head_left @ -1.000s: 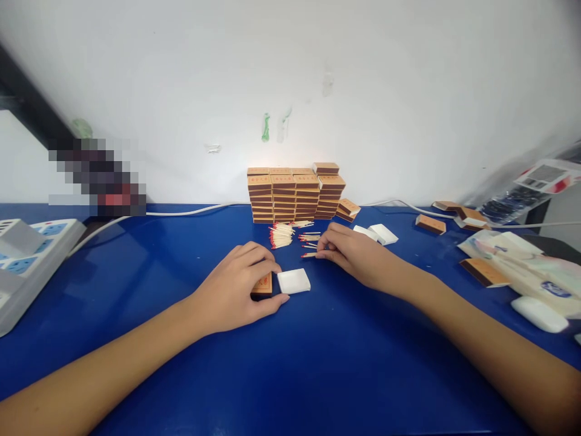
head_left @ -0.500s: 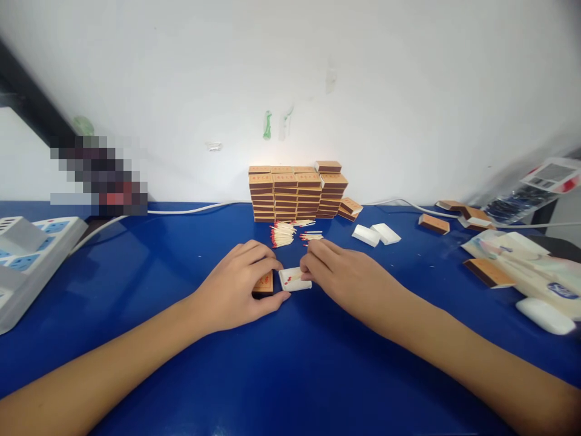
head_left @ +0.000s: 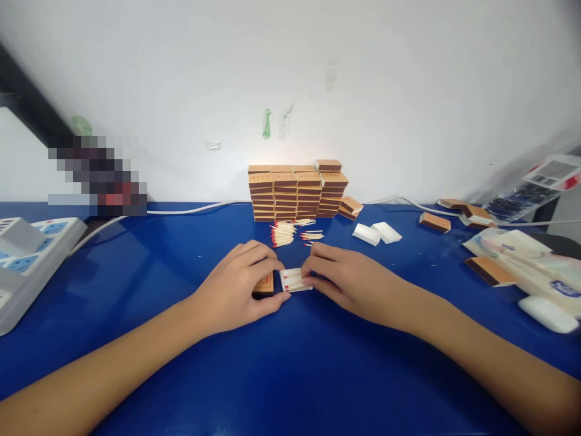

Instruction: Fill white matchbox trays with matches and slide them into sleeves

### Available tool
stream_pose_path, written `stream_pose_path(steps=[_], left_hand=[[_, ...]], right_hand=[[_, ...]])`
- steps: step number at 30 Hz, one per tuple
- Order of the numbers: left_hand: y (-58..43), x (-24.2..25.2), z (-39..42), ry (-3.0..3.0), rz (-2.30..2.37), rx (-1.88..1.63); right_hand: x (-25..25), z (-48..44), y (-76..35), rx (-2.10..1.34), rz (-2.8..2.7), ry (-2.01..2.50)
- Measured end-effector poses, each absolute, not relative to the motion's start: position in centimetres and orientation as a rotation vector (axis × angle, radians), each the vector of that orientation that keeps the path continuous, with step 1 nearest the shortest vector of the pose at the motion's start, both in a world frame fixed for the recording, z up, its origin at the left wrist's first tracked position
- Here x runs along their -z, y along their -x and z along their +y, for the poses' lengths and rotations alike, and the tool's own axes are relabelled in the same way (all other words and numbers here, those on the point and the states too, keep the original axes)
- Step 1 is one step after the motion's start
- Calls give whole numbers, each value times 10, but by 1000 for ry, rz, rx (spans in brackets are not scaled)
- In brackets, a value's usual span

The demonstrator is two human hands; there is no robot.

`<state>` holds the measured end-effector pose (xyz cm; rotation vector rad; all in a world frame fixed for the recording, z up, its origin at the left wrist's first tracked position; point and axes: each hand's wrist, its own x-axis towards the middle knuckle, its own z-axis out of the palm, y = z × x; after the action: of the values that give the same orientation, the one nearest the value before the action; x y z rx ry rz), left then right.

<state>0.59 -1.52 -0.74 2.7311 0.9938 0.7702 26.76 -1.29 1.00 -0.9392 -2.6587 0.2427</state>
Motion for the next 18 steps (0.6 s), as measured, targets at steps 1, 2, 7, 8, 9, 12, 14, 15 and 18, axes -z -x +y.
stream_pose_path(steps=[1,2,7,8,9,12,14,15,18], left_hand=[[-6,7,-15,-2732,993,-775],[-6,7,-15,-2731,992,-779],[-7,7,-16,-2711,1000,-764],[-7,6,-16,-2706,1003,-757],[-7,6,-16,-2703,1005,-753],[-7,5,-16,-2700,1004,-753],[-7,5,-17,-2698,1004,-755],[-7,5,-17,-2696,1004,-754],[-7,4,-18,-2695,1001,-753]], right_hand=[[-10,-11,-268,-285,-2632,935],[-9,-8,-270,-305,-2583,948],[-1,22,-295,-150,-2325,1229],[2,28,-300,-168,-2329,1264],[5,34,-304,-195,-2337,1288],[12,42,-307,-285,-2367,1289],[15,42,-304,-309,-2377,1275],[16,42,-302,-311,-2383,1271],[16,38,-296,-257,-2408,1276]])
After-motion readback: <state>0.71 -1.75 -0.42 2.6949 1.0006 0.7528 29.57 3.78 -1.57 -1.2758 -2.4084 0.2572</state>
